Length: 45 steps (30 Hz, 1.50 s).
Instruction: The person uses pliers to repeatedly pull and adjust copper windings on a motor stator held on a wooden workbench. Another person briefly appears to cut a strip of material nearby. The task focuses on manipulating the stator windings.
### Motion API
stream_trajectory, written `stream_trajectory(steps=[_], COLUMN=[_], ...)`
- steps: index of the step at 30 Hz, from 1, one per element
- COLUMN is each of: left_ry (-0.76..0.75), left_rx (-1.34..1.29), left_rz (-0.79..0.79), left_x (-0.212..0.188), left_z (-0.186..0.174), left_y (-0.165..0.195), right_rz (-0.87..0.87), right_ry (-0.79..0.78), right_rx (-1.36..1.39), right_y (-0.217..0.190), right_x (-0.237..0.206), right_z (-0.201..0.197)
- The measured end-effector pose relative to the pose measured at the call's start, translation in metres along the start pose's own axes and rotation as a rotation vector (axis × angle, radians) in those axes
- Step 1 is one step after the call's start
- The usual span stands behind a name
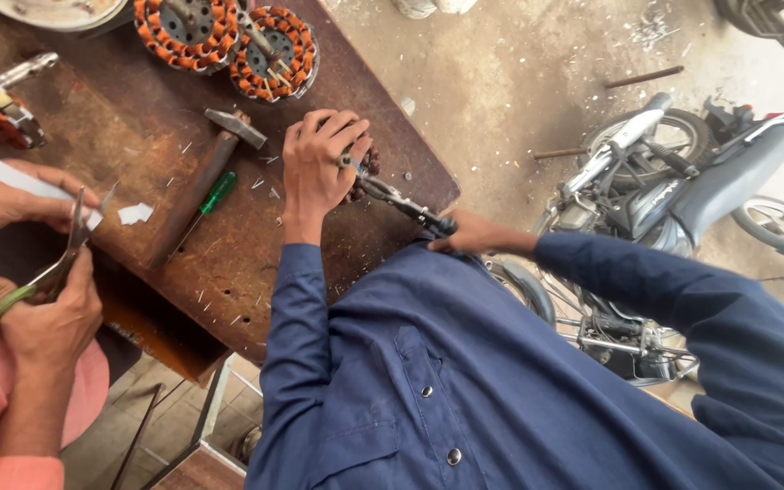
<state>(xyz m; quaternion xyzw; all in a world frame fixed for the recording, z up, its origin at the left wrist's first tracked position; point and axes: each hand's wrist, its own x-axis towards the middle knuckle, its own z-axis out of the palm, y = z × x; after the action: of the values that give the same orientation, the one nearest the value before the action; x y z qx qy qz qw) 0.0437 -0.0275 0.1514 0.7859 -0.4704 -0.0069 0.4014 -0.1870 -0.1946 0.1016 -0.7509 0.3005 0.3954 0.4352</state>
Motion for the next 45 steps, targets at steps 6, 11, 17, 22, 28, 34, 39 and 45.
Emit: stream_trajectory(steps=[6, 11, 17, 22, 28, 34, 39, 45], left_ry=[0.024, 0.030, 0.017, 0.022, 0.090, 0.068, 0.065, 0.010], left_rx=[0.062, -0.001, -0.026, 0.001, 0.083, -0.043, -0.110, -0.132], left_rz=[0.041, -0.003, 0.005, 0.003, -0.048, -0.044, -0.010, 0.076], left_x=[-0.004, -0.004, -0.003, -0.004, -0.007, -0.011, -0.012, -0.012], left_z=[0.001, 0.003, 0.001, 0.001, 0.002, -0.005, -0.008, -0.009], left_y=[-0.005, -0.006, -0.005, -0.003, 0.000, -0.012, -0.023, -0.026], right_rz=[-0.095, -0.090, -0.246, 0.147, -0.053, -0.019, -0.323, -0.252], right_ry=[0.228, 0.369, 0.058, -0.238, 0.191, 0.244, 0.253, 0.297], right_rx=[-0.033, -0.084, 0.032, -0.076, -0.285, -0.148, -0.039, -0.128], right_y=[-0.007, 0.005, 0.009, -0.009, -0.009, -0.002, 0.025, 0.030], right_x=[-0.002, 0.005, -0.005, 0.006, 0.003, 0.002, -0.021, -0.012], right_z=[0.025, 0.027, 0.003, -0.039, -0.017, 0.010, 0.007, 0.006])
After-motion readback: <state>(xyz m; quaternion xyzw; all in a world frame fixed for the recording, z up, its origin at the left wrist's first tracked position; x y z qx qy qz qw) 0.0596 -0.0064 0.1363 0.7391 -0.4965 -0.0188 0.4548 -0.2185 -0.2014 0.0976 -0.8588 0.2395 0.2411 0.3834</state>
